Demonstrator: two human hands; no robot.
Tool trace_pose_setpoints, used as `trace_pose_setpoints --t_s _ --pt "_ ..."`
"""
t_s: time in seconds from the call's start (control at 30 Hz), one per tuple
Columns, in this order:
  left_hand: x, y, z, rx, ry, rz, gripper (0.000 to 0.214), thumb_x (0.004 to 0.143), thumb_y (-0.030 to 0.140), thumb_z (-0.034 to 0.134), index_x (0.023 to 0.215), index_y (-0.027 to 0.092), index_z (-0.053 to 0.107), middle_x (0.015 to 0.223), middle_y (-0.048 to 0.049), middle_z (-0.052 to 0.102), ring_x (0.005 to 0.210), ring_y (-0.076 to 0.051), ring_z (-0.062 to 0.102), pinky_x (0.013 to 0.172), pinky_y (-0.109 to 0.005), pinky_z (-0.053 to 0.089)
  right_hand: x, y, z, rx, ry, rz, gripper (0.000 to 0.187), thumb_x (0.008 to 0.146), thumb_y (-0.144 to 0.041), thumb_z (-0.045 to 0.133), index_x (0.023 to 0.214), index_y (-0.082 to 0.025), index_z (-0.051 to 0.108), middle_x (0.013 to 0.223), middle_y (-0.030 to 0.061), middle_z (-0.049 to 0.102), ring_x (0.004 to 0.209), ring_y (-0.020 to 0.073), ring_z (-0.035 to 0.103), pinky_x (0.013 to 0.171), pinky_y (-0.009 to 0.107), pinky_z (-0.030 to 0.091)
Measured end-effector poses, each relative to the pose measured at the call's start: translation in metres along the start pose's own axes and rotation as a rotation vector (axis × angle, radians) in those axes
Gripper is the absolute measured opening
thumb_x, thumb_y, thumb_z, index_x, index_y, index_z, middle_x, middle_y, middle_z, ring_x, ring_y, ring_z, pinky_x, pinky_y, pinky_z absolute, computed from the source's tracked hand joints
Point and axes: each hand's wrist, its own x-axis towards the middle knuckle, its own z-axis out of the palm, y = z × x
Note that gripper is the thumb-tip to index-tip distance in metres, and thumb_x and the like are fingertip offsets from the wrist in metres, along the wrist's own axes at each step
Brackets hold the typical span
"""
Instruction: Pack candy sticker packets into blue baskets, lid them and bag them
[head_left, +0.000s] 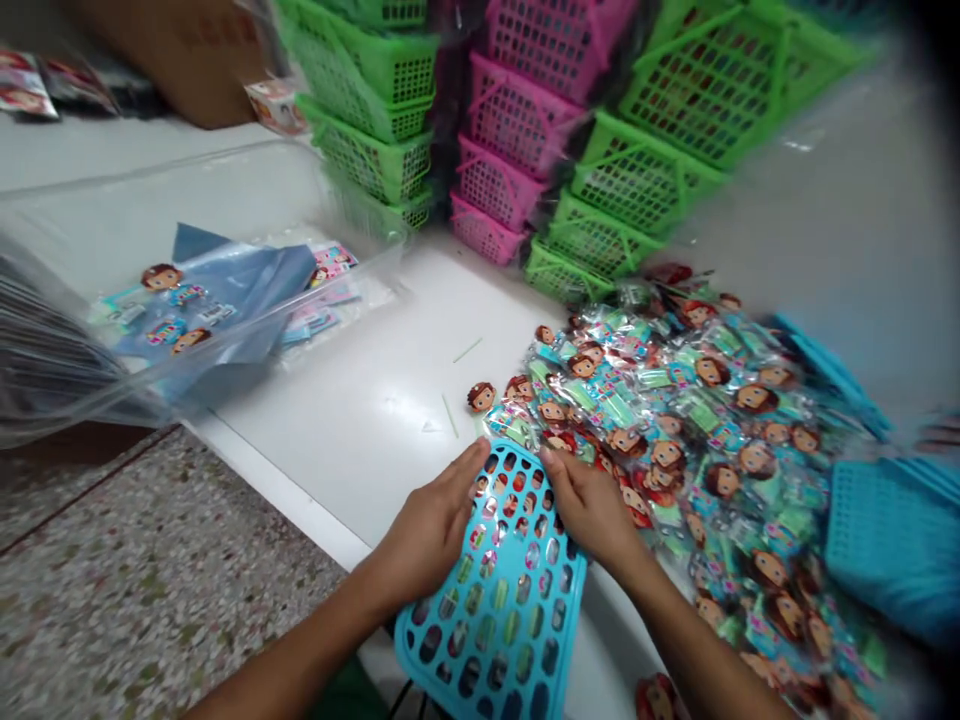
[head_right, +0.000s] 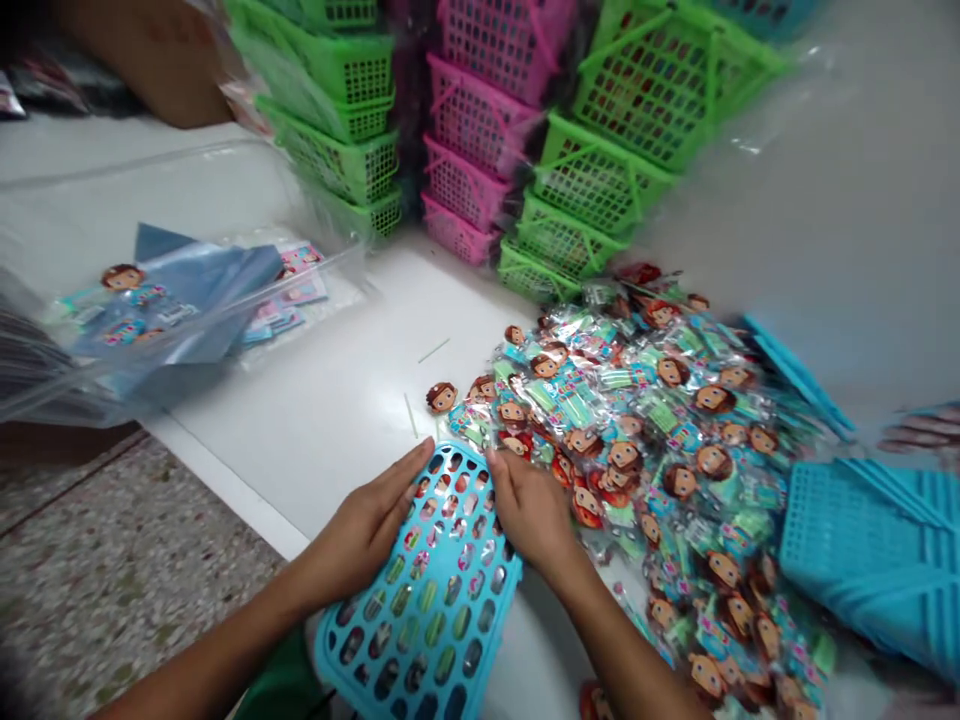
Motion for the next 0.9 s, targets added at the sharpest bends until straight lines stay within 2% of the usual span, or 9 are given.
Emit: trace_pose_setpoints --t_s 0.13,0.2,0.33,0.43,0.53,0.63,0.7,0.8,0.9 --pt "-0.001 0.003 0.002 0.149 0.097 0.071 0.048 0.093 0.025 0.031 0.141 0.025 0.028 0.149 -0.0025 0.029 0.137 -0.018 0.026 0.112 -0.044 0.028 -0.006 0.005 0.010 0.026 0.141 0.025 0.047 0.095 -0.048 0.025 0.065 -0.022 0.051 0.056 0.0010 0.056 0.053 0.0169 0.052 0.053 0.027 0.028" --pt "0.000 0.007 -0.002 0.300 0.093 0.217 0.046 0.092 0.021 0.034 0.138 0.021 0.035 0.150 -0.0057 0.026 0.140 -0.021 0.017 0.114 -0.048 0.020 -0.005 0.005 0.010 0.058 0.180 0.003 0.045 0.094 -0.047 0.027 0.068 -0.021 0.053 0.058 0.0015 0.057 0.055 0.0171 0.052 0.053 0.026 0.027" --pt "0.002 0.022 -0.009 0.408 -0.312 0.584 0.048 0.093 0.031 0.035 0.140 0.023 0.030 0.146 -0.0048 0.035 0.139 -0.017 0.021 0.115 -0.042 0.017 -0.002 0.010 0.009 0.138 0.224 -0.028 0.043 0.094 -0.043 0.030 0.071 -0.020 0.058 0.064 0.0032 0.061 0.061 0.0174 0.054 0.057 0.026 0.030" --pt "-0.006 0.038 -0.003 0.517 -0.427 0.572 0.075 0.081 0.059 0.048 0.143 0.025 0.023 0.151 -0.0069 0.023 0.140 -0.026 0.015 0.114 -0.048 0.011 0.006 0.013 0.013 0.207 0.274 -0.030 0.041 0.094 -0.039 0.032 0.073 -0.018 0.061 0.069 0.0042 0.064 0.066 0.0172 0.055 0.061 0.026 0.033" --pt "-0.022 0.051 0.012 0.642 -0.335 0.467 0.091 0.068 0.074 0.049 0.142 0.027 0.025 0.154 -0.0083 0.011 0.140 -0.033 0.008 0.111 -0.055 0.005 0.020 0.008 0.012 0.273 0.331 -0.038 0.039 0.093 -0.037 0.035 0.071 -0.017 0.061 0.070 0.0043 0.064 0.068 0.0167 0.054 0.065 0.026 0.035" --pt "-0.033 0.058 0.025 0.709 -0.239 0.386 0.090 0.070 0.074 0.046 0.143 0.025 0.025 0.154 -0.0103 0.011 0.140 -0.035 0.009 0.110 -0.055 0.005 0.017 0.003 0.002 0.351 0.403 -0.034 0.040 0.093 -0.037 0.034 0.072 -0.017 0.060 0.071 0.0037 0.064 0.068 0.0158 0.054 0.067 0.026 0.037" --pt "-0.036 0.059 0.030 0.736 -0.205 0.354 0.091 0.071 0.074 0.045 0.143 0.023 0.024 0.153 -0.0114 0.012 0.139 -0.036 0.009 0.110 -0.056 0.006 -0.007 0.005 -0.005 0.398 0.479 -0.016 0.038 0.094 -0.038 0.031 0.080 -0.017 0.059 0.077 0.0040 0.064 0.072 0.0156 0.055 0.069 0.025 0.038" --pt "-0.034 0.059 0.031 0.767 -0.201 0.335 0.091 0.070 0.075 0.046 0.143 0.025 0.025 0.153 -0.0111 0.013 0.139 -0.037 0.010 0.110 -0.056 0.009 -0.074 0.016 -0.002 0.493 0.558 0.034 0.036 0.093 -0.045 0.032 0.086 -0.018 0.055 0.079 0.0033 0.063 0.072 0.0153 0.056 0.067 0.025 0.041" --pt "-0.032 0.058 0.030 0.808 -0.217 0.340 0.090 0.070 0.074 0.046 0.143 0.026 0.024 0.153 -0.0114 0.014 0.139 -0.035 0.010 0.110 -0.056 0.010 -0.143 0.024 0.020 0.805 0.340 0.133 0.039 0.087 -0.055 0.042 0.075 -0.020 0.052 0.066 -0.0010 0.057 0.060 0.0133 0.055 0.056 0.024 0.042"
